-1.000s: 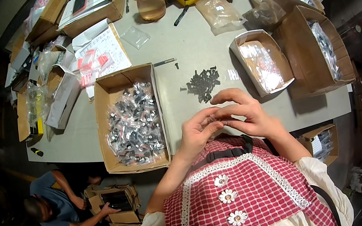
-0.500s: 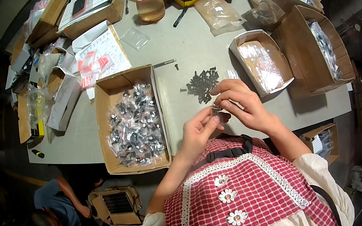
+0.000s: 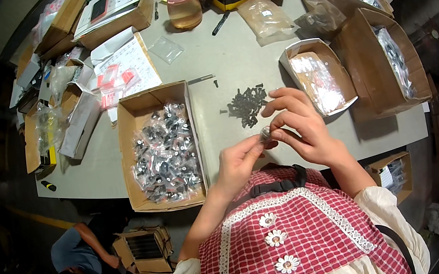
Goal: The person places small metal components into individual plastic bags, seals the bags, and organizes them within cardboard boxes on a work table.
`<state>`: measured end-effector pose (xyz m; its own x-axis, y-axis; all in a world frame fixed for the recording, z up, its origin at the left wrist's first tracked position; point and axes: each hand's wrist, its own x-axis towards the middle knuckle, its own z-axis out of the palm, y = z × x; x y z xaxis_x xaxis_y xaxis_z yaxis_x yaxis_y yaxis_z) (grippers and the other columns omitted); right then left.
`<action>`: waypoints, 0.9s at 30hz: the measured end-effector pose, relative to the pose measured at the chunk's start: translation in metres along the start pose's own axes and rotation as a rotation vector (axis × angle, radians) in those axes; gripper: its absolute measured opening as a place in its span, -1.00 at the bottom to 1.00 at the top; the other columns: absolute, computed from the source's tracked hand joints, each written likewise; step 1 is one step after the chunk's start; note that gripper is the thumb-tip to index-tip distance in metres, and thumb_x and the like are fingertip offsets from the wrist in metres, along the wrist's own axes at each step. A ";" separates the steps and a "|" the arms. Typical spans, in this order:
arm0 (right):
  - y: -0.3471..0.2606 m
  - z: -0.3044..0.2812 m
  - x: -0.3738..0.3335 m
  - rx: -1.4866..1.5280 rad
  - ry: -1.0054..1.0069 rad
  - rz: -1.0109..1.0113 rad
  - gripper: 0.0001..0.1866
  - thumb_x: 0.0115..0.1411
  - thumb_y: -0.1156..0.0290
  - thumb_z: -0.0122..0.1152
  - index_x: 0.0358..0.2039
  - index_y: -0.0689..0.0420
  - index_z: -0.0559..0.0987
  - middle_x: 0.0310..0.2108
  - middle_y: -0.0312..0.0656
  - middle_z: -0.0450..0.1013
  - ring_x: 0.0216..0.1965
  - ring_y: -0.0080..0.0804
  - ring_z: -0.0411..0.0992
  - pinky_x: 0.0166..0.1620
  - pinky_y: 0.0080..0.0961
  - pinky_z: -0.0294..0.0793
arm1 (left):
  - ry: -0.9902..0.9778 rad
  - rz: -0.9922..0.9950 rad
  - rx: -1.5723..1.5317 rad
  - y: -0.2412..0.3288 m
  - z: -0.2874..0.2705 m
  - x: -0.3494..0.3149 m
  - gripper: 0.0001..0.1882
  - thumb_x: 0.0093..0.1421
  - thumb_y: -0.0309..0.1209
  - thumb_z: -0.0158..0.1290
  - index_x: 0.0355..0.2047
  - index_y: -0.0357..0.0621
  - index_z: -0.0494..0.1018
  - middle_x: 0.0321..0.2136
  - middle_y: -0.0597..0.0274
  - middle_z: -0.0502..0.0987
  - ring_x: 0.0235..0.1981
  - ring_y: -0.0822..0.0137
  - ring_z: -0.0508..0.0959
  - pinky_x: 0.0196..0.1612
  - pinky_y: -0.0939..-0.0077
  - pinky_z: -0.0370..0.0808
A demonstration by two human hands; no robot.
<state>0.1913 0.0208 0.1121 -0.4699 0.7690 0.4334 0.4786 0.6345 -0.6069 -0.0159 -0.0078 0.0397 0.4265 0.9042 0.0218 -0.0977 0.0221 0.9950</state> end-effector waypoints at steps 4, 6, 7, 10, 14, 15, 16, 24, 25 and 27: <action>-0.008 -0.013 0.008 -0.104 0.030 -0.049 -0.88 0.10 0.49 0.34 -0.37 0.18 0.57 -0.03 -0.12 0.48 0.24 0.06 0.28 0.20 -0.07 0.32 | 0.088 -0.201 0.307 0.019 -0.008 0.008 -0.67 0.40 -0.44 0.02 0.11 -0.30 0.52 -0.12 0.08 0.67 -0.12 0.38 0.64 -0.05 0.49 0.57; 0.003 -0.002 0.012 -0.252 0.012 -0.081 -0.87 0.08 0.50 0.36 -0.38 0.18 0.57 -0.01 -0.11 0.46 0.24 0.07 0.28 0.19 -0.08 0.34 | 0.212 -0.037 0.230 -0.002 -0.012 0.011 -0.67 0.34 -0.46 0.07 0.09 -0.27 0.54 -0.06 0.09 0.66 -0.10 0.36 0.63 -0.02 0.48 0.56; 0.003 -0.002 0.009 -0.253 -0.008 -0.098 -0.85 0.04 0.51 0.40 -0.38 0.18 0.57 0.00 -0.11 0.45 0.24 0.07 0.29 0.18 -0.07 0.37 | 0.246 0.011 0.232 -0.001 -0.014 0.011 -0.66 0.32 -0.47 0.07 0.08 -0.28 0.55 -0.07 0.12 0.66 -0.10 0.37 0.62 -0.03 0.48 0.55; -0.002 -0.010 0.009 -0.219 -0.025 -0.146 -0.84 0.03 0.51 0.40 -0.39 0.18 0.57 0.00 -0.11 0.45 0.24 0.07 0.29 0.19 -0.05 0.37 | 0.231 0.064 0.218 0.011 -0.021 0.012 -0.64 0.27 -0.49 0.09 0.07 -0.30 0.54 0.00 0.12 0.62 0.01 0.34 0.58 0.07 0.43 0.51; -0.002 -0.012 0.014 -0.089 -0.025 -0.183 -0.82 0.01 0.48 0.43 -0.41 0.18 0.56 -0.05 -0.12 0.48 0.20 0.06 0.33 0.17 -0.06 0.38 | 0.189 0.137 0.249 0.025 -0.018 0.026 -0.69 0.26 -0.50 0.10 0.00 -0.32 0.56 -0.06 0.14 0.64 -0.06 0.37 0.60 0.03 0.45 0.51; -0.005 -0.013 0.013 -0.168 0.021 -0.197 -0.80 0.01 0.47 0.43 -0.39 0.17 0.56 -0.06 -0.14 0.48 0.21 0.06 0.33 0.16 -0.06 0.39 | 0.166 0.124 0.237 0.026 -0.016 0.028 -0.70 0.26 -0.50 0.10 -0.01 -0.32 0.56 -0.08 0.15 0.64 -0.08 0.37 0.60 0.03 0.46 0.51; -0.002 -0.010 0.017 -0.192 0.012 -0.160 -0.81 0.01 0.47 0.43 -0.36 0.16 0.57 -0.07 -0.15 0.48 0.21 0.05 0.33 0.17 -0.07 0.39 | 0.142 0.111 0.225 0.027 -0.015 0.027 -0.71 0.26 -0.50 0.10 -0.03 -0.32 0.57 -0.09 0.16 0.64 -0.10 0.38 0.60 0.02 0.46 0.51; 0.015 0.007 0.010 -0.137 0.044 -0.106 -0.78 0.03 0.52 0.39 -0.30 0.17 0.55 -0.07 -0.15 0.49 0.21 0.04 0.32 0.18 -0.10 0.39 | 0.223 -0.009 -0.054 0.015 -0.007 0.023 -0.81 0.31 -0.45 0.14 -0.14 -0.32 0.59 -0.28 0.21 0.67 -0.26 0.46 0.62 -0.14 0.53 0.55; 0.015 0.009 0.011 -0.127 0.051 -0.112 -0.79 0.04 0.52 0.39 -0.30 0.17 0.55 -0.07 -0.15 0.49 0.21 0.05 0.32 0.18 -0.10 0.39 | 0.271 -0.035 -0.059 0.012 -0.005 0.022 -0.83 0.31 -0.46 0.14 -0.16 -0.30 0.59 -0.31 0.23 0.67 -0.29 0.47 0.62 -0.17 0.54 0.54; 0.012 0.014 0.010 -0.104 0.059 -0.116 -0.80 0.07 0.53 0.38 -0.29 0.17 0.56 -0.06 -0.15 0.50 0.21 0.06 0.32 0.18 -0.10 0.39 | 0.278 0.020 0.056 0.014 -0.009 0.024 -0.86 0.32 -0.50 0.12 -0.18 -0.32 0.57 -0.29 0.24 0.65 -0.27 0.49 0.60 -0.15 0.58 0.53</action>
<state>0.1821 0.0356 0.1000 -0.4833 0.6915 0.5369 0.4993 0.7215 -0.4798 -0.0148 0.0180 0.0537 0.1612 0.9867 0.0218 -0.0510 -0.0138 0.9986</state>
